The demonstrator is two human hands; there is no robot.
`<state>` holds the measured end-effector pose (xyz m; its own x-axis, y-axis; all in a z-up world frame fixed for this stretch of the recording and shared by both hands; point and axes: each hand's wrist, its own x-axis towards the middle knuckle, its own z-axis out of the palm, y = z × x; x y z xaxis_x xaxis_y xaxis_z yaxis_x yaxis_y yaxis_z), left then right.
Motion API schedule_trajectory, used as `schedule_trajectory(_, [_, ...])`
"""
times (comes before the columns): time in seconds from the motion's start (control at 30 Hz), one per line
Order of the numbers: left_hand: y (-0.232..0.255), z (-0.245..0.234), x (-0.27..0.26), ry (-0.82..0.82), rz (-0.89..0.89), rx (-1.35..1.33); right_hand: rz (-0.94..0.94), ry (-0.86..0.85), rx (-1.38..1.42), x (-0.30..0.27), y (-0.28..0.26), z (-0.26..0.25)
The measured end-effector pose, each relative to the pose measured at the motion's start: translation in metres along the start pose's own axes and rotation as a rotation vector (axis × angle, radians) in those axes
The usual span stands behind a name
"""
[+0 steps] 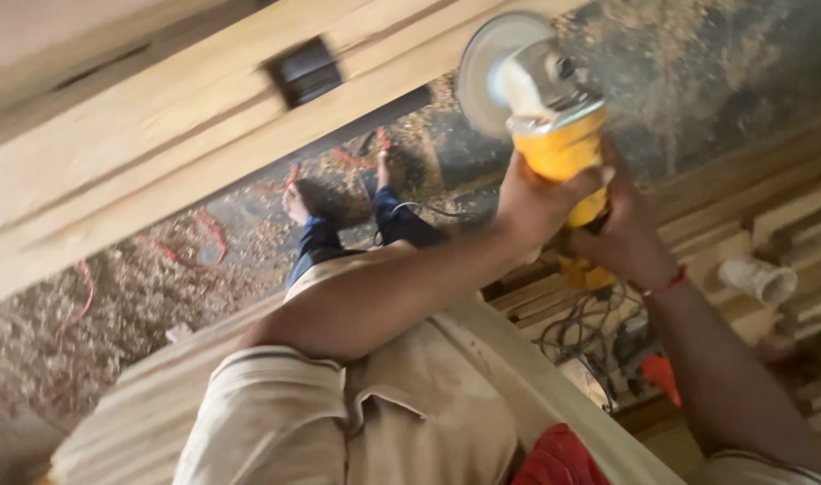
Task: The person uses a handheld angle grinder to smooth the edges and surfaces of wooden planks. They hold the tool with both hands and move it along the wood, generating sawdust. The person occasionally pauses to inspect the wood or adjust their grip before continuing the grinding process.
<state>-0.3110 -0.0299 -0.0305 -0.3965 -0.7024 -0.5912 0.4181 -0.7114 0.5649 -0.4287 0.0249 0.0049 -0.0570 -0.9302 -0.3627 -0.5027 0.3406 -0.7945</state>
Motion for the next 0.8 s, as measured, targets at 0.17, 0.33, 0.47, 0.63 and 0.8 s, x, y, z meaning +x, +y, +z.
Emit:
schedule_trajectory(0.17, [0.062, -0.097, -0.084, 0.052, 0.027, -0.092, -0.109, -0.197, 0.096, -0.005, -0.071, 0.084])
schedule_trajectory(0.33, [0.101, -0.182, -0.144, 0.138, 0.195, -0.189, -0.278, -0.344, 0.056, 0.0, -0.144, 0.171])
schedule_trajectory(0.47, [0.129, -0.239, -0.173, 0.207, 0.308, -0.279, -0.21, -0.496, -0.026, 0.016, -0.197, 0.228])
schedule_trajectory(0.63, [0.167, -0.307, -0.211, 0.287, 0.454, -0.337, -0.396, -0.652, -0.065, 0.028, -0.257, 0.3])
schedule_trajectory(0.8, [0.21, -0.38, -0.263, 0.313, 0.505, -0.337, -0.369, -0.815, -0.103, 0.032, -0.308, 0.376])
